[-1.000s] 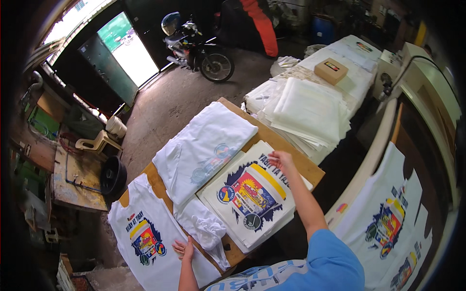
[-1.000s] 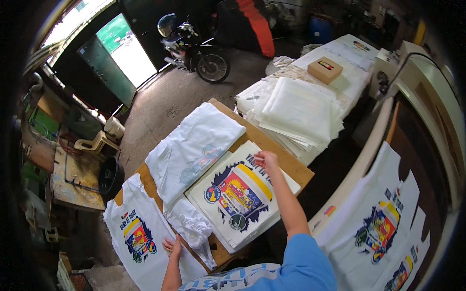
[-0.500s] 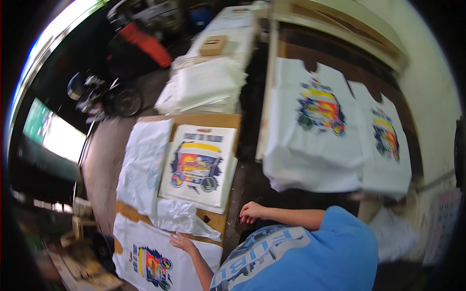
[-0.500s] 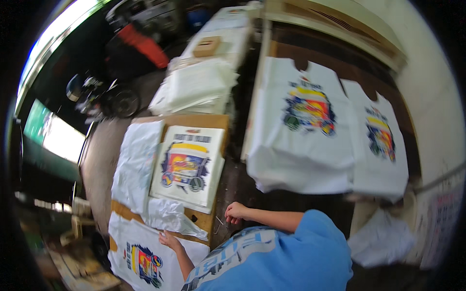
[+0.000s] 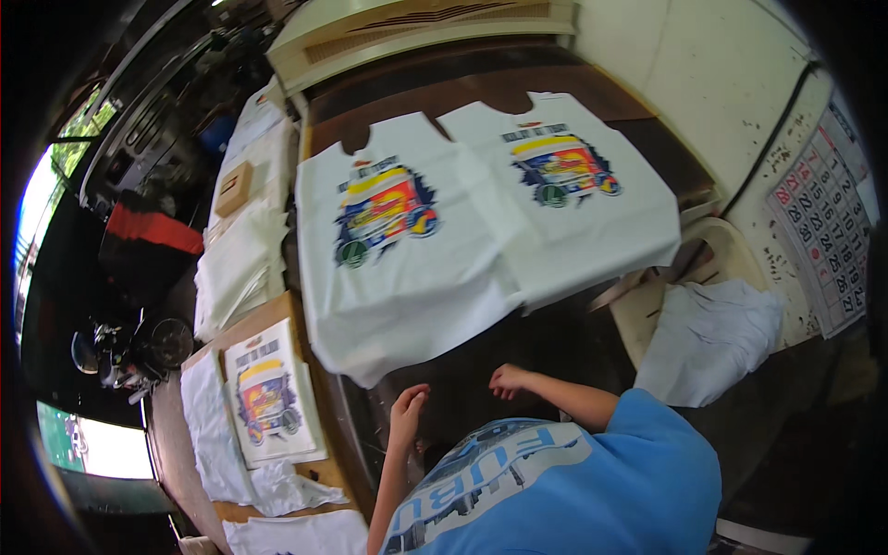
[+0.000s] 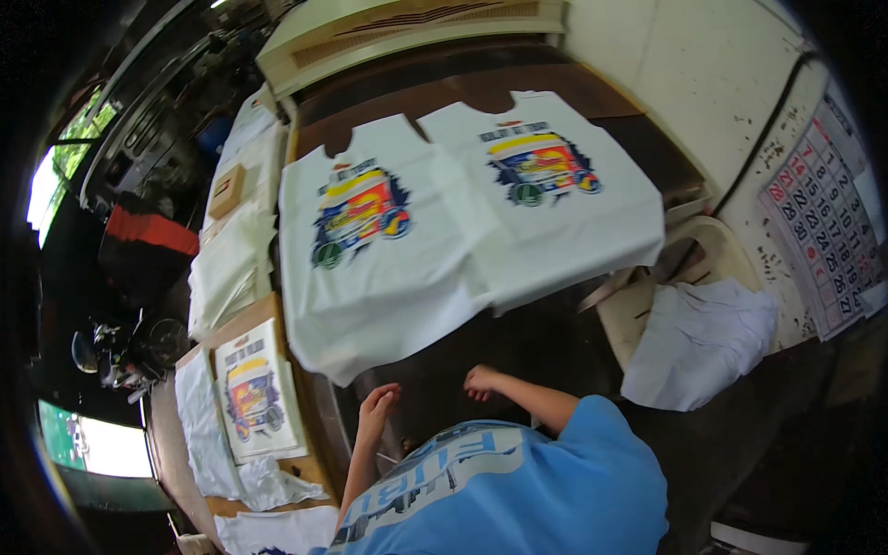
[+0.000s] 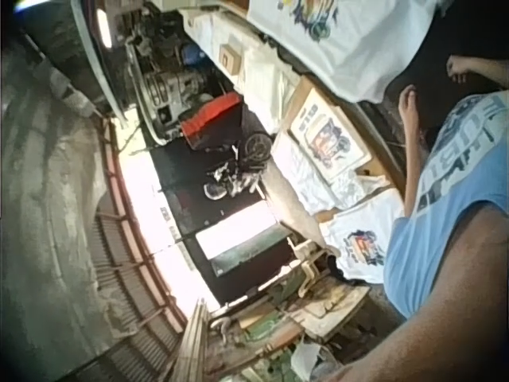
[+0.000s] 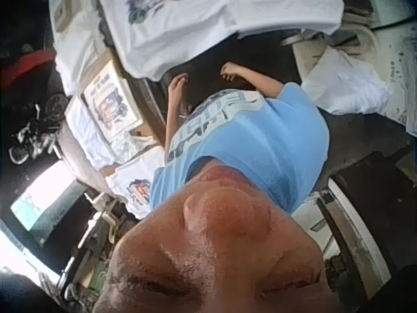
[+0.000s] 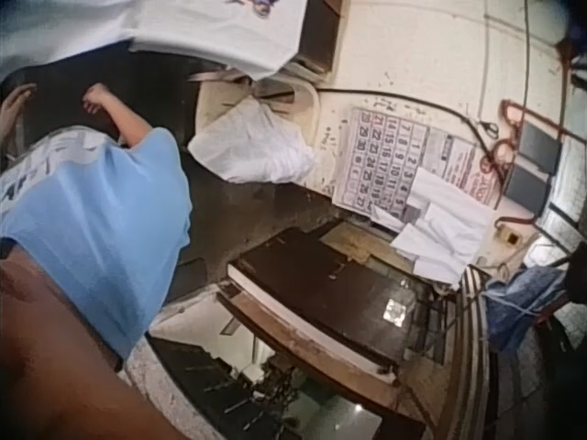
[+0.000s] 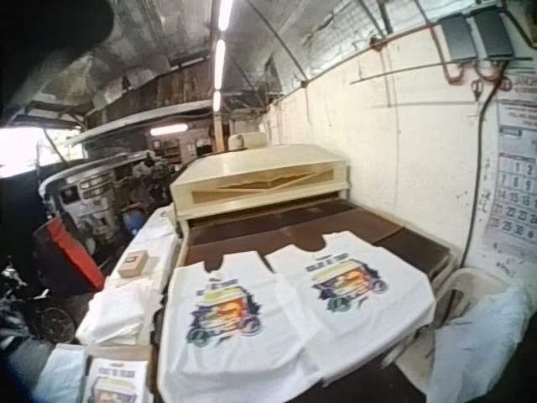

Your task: Transferring printed designs onto white t-shirts using a heat press machine.

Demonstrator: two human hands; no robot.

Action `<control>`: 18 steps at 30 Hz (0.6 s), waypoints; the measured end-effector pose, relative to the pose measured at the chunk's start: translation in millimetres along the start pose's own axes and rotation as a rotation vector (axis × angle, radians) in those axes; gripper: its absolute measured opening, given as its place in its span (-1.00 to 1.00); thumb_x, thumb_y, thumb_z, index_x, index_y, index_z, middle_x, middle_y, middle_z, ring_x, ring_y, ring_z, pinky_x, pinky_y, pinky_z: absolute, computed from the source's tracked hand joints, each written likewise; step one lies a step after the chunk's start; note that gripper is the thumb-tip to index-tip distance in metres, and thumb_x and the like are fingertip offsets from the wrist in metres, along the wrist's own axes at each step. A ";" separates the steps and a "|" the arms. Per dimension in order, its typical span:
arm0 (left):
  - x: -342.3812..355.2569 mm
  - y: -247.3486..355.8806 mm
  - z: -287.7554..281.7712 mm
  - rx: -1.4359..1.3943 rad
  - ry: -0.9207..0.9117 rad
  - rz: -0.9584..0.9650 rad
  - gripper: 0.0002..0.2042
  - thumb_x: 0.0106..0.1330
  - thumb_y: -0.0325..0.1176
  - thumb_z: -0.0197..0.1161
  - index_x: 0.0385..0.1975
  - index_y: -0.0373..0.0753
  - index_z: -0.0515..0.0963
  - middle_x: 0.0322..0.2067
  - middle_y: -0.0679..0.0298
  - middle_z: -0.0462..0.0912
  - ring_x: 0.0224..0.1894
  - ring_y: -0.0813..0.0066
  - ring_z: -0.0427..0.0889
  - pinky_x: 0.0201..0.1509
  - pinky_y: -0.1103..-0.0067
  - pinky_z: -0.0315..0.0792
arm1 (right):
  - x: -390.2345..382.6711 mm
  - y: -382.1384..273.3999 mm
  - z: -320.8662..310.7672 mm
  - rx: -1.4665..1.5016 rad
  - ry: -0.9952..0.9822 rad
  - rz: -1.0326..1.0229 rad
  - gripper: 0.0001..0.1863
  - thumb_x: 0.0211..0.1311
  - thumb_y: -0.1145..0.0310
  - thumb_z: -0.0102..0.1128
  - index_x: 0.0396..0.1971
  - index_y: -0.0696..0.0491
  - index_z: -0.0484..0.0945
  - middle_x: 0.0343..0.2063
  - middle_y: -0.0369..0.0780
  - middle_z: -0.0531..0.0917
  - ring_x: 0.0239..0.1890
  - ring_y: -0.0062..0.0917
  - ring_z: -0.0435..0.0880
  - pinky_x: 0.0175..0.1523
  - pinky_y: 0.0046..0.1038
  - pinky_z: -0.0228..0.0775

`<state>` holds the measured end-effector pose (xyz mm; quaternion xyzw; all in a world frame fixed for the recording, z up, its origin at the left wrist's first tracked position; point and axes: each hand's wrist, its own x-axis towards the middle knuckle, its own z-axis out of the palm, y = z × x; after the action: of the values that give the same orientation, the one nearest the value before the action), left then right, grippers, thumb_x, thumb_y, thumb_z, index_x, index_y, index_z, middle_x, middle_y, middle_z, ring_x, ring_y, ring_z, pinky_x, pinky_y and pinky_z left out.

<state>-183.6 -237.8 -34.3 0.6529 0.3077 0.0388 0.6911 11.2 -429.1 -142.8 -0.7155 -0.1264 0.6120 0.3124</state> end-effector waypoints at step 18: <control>96.1 54.4 263.9 -0.274 0.005 -0.199 -0.63 0.21 -0.11 0.10 -0.05 -0.14 0.40 -0.05 0.29 0.44 0.04 0.43 0.35 -0.01 0.43 0.24 | -170.0 163.0 -403.8 1.643 0.753 -0.775 -0.49 0.15 0.05 0.01 -0.02 0.11 0.33 0.01 -0.14 0.38 0.07 -0.31 0.29 0.12 -0.22 0.15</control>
<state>38.6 -418.0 -30.9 0.5186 0.3644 0.0135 0.7733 326.6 -768.9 -82.9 -0.3330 0.2201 0.0968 0.9117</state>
